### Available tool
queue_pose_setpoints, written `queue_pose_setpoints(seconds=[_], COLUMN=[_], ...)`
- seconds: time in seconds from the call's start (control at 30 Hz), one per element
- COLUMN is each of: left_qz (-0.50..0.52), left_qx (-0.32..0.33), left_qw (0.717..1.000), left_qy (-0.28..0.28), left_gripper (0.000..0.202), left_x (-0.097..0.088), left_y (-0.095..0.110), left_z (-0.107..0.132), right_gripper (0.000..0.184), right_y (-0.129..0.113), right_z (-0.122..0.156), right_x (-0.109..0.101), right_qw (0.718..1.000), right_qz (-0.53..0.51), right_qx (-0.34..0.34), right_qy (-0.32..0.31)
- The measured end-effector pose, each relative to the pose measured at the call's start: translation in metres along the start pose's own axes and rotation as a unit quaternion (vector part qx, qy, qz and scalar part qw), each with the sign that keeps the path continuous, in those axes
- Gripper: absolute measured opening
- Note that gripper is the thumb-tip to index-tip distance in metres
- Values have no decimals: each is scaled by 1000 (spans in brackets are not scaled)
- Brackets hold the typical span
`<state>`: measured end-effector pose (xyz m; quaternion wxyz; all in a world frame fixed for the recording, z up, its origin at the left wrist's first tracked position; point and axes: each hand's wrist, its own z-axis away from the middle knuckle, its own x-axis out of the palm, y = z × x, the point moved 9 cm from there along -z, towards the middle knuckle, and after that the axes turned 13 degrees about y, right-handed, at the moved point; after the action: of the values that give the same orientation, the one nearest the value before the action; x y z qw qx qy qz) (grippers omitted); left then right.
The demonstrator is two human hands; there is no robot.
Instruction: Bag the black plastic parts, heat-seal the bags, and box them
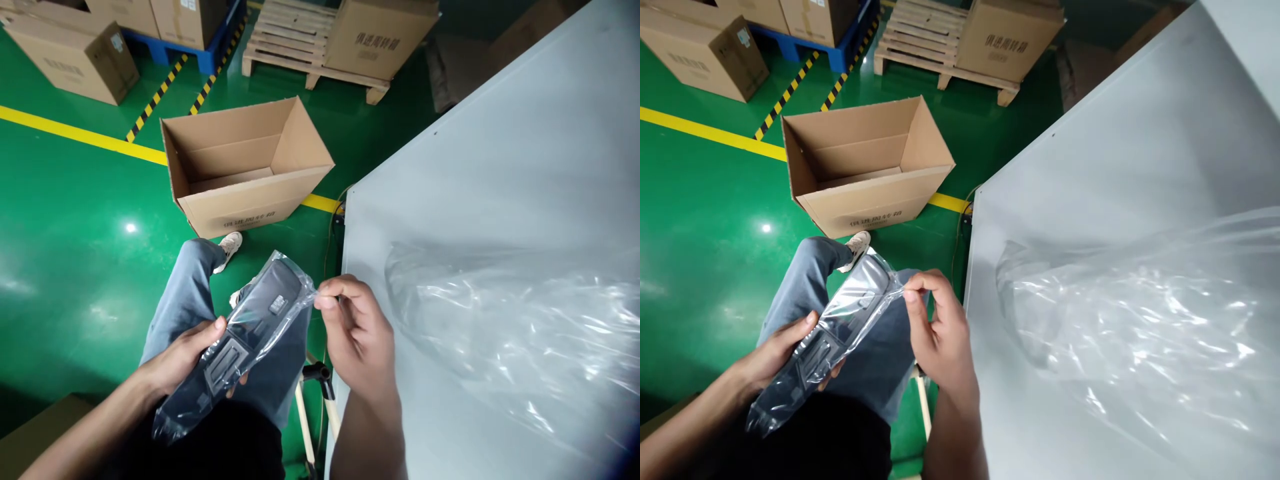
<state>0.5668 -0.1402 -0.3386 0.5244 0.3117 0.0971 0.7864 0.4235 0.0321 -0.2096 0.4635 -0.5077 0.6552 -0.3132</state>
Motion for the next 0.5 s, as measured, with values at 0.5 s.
queue_pose_setpoints(seconds=[0.5], left_qz=[-194], left_qx=[171], left_qw=[964], left_qy=[54], left_gripper=[72], left_x=[-8], left_y=[56], left_z=[17], right_gripper=[5], right_y=[-38], right_z=[0], right_x=[11], right_qw=[921], right_qz=[265], right_qx=[-280], right_qy=[-56])
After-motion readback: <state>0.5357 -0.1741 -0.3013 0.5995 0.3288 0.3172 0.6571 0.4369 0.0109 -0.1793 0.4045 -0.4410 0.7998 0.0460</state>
